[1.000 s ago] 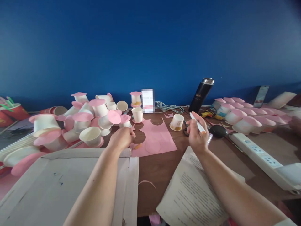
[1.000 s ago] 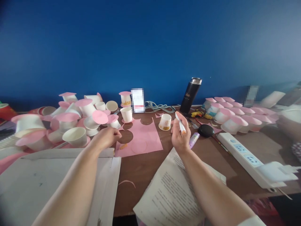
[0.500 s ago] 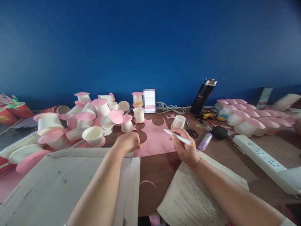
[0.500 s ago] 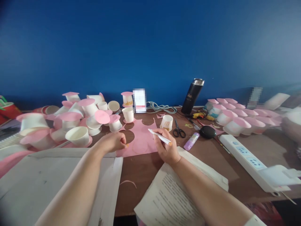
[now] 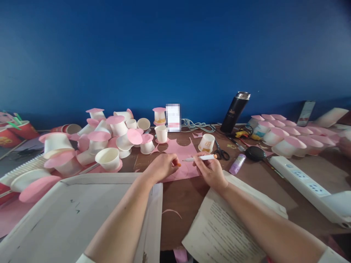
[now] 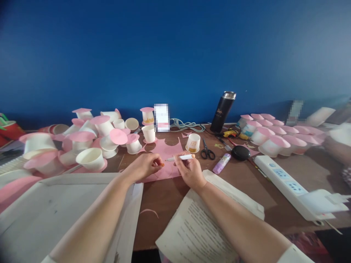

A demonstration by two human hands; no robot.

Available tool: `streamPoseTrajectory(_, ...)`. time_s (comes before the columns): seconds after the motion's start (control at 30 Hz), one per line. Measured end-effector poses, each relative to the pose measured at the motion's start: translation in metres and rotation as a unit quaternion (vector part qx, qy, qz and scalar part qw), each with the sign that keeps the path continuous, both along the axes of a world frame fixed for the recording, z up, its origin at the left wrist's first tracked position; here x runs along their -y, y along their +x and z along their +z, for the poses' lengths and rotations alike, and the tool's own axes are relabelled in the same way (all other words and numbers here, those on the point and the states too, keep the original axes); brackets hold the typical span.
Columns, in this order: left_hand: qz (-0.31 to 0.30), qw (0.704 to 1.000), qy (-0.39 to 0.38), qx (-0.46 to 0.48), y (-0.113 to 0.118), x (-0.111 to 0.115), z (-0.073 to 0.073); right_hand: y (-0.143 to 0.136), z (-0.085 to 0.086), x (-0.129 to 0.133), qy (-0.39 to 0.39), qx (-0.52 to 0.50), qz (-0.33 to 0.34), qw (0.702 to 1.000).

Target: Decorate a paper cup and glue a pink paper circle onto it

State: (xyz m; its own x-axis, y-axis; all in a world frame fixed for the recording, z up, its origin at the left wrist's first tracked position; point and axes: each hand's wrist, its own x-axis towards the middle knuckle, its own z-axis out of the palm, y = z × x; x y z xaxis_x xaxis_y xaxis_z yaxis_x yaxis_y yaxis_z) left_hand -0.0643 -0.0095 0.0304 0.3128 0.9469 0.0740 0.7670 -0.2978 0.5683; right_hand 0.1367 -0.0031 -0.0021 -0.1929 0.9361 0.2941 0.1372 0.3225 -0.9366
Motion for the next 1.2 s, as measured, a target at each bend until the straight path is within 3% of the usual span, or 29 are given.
streamPoseTrajectory(0.13, -0.013, 0.999, 0.012, 0.036, 0.002, -0.002, -0.004, 0.001, -0.001, 0.000, 0.005, 0.015, 0.004, 1.000)
streamPoseTrajectory(0.63, -0.035, 0.997, 0.071, 0.000, 0.007, -0.003, -0.009, -0.002, 0.001, 0.001, 0.015, 0.077, 0.020, 0.997)
streamPoseTrajectory(0.93, -0.022, 0.995, 0.088, 0.033, 0.013, -0.001, -0.005, 0.001, -0.002, -0.004, -0.009, 0.069, 0.049, 0.996)
streamPoseTrajectory(1.2, 0.004, 0.996, 0.031, 0.081, 0.008, -0.002, -0.011, 0.001, -0.003, -0.006, -0.046, 0.034, 0.057, 0.997)
